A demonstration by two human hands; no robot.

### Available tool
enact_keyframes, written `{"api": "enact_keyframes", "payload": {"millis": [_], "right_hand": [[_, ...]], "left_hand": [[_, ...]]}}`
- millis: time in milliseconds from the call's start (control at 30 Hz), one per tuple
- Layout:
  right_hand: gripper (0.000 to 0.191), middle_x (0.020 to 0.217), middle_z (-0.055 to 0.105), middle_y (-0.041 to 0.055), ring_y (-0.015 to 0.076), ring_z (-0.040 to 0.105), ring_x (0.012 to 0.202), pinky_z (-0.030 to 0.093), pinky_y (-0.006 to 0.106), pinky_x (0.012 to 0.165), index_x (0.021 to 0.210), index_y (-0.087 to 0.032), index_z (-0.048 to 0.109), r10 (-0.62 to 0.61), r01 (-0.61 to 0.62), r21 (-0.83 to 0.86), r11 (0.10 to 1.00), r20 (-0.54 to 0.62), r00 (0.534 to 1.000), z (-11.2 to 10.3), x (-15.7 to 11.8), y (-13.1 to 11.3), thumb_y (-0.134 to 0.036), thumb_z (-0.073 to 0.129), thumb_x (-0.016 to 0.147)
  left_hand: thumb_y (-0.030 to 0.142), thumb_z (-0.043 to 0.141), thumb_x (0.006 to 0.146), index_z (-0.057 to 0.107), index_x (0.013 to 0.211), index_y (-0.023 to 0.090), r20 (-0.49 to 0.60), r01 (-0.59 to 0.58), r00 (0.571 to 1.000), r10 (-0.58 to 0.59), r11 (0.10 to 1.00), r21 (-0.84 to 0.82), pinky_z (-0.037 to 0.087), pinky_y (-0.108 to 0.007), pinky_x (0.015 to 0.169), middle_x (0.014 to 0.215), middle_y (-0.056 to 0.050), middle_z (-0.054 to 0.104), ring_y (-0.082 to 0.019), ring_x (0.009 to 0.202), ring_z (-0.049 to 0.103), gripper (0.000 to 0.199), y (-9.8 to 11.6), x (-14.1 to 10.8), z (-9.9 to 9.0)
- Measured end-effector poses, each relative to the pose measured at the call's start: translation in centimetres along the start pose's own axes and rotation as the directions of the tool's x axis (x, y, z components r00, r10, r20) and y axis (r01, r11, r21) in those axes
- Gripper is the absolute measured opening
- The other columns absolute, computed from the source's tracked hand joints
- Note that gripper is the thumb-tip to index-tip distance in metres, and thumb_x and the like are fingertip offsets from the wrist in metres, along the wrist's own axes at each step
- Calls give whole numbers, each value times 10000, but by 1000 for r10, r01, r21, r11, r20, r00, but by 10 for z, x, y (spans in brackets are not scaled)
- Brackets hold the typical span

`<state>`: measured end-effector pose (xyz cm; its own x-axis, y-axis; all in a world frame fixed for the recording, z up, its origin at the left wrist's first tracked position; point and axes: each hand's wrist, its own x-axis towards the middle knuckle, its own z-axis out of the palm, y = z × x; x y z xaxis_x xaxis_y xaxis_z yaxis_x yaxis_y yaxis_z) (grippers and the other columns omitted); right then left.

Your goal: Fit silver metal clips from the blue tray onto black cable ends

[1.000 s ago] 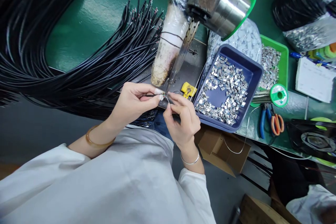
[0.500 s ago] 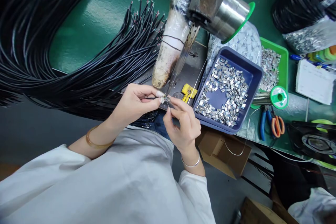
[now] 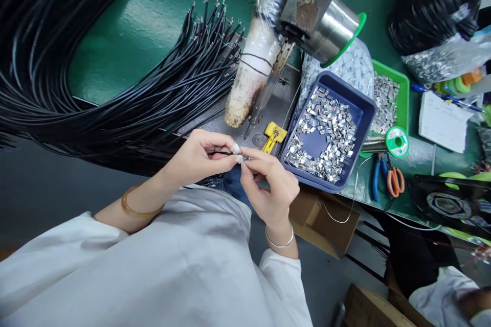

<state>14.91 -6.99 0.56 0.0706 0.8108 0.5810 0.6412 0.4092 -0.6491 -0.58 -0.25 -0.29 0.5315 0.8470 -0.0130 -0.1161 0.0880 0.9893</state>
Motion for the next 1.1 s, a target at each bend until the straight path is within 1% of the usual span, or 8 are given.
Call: {"api": "enact_keyframes", "payload": {"millis": [133,300,367,500,733,867,1000,1100], "right_hand": [[149,935,787,2,117,742,781,557,204,541,917,-223,654,40,-40,12,999,0,999,0,0,-1,-89,695,868],[74,899,759,-10,85,680,592,558,206,483,882,-215,628,189,-181,198,963,-21,982,2,-3,6,-162,677,903],[67,907,757,-7,101,711,628,570,211,495,894,-216,628,188,-176,196,965,-42,981,4,-4,8,-168,672,909],[123,980,768,26,158,762,862,597,228,556,947,-224,669,80,-82,-2,997,-153,985,6,-5,11,-132,705,874],[192,1051,793,17,161,776,921,666,300,796,984,-250,670,-138,108,-250,962,-108,984,11,-4,14,-111,722,862],[210,1067,791,21,150,776,934,659,267,788,998,-250,660,-191,152,-288,945,-113,975,14,-3,17,-98,718,865],[237,1067,794,34,147,775,942,650,256,805,1008,-233,667,-212,175,-271,947,-115,971,17,-2,20,-67,726,849],[251,1080,792,31,154,775,954,653,275,820,1034,-242,669,-212,170,-275,946,-128,969,18,-3,22,-74,723,856]], "left_hand": [[190,679,767,626,667,133,-13,21,1000,-21,1000,-3,240,-205,481,561,60,368,-58,527,288,127,1,-1,-1],[193,688,773,676,725,125,-62,29,998,-31,999,-31,239,-200,465,565,50,428,-57,514,312,84,4,-3,2],[198,695,773,677,736,125,-72,32,997,-36,998,-55,226,-197,451,554,54,434,-51,497,304,84,4,-3,3],[196,695,773,686,761,126,-97,30,995,-36,997,-64,210,-197,433,533,63,415,-49,478,288,72,3,-1,4],[204,704,786,728,767,125,-112,3,994,-7,999,-38,302,-180,455,575,27,537,-56,500,386,85,2,4,2],[220,689,813,766,792,123,-147,-30,989,33,999,24,382,-173,506,711,-21,671,-73,574,479,125,1,5,3],[195,669,821,747,748,110,-169,-16,985,35,993,115,298,-157,456,615,14,566,-47,520,371,137,2,5,4],[202,671,811,754,743,112,-169,4,986,16,993,116,298,-163,458,614,4,563,-59,535,391,140,2,6,3]]}}
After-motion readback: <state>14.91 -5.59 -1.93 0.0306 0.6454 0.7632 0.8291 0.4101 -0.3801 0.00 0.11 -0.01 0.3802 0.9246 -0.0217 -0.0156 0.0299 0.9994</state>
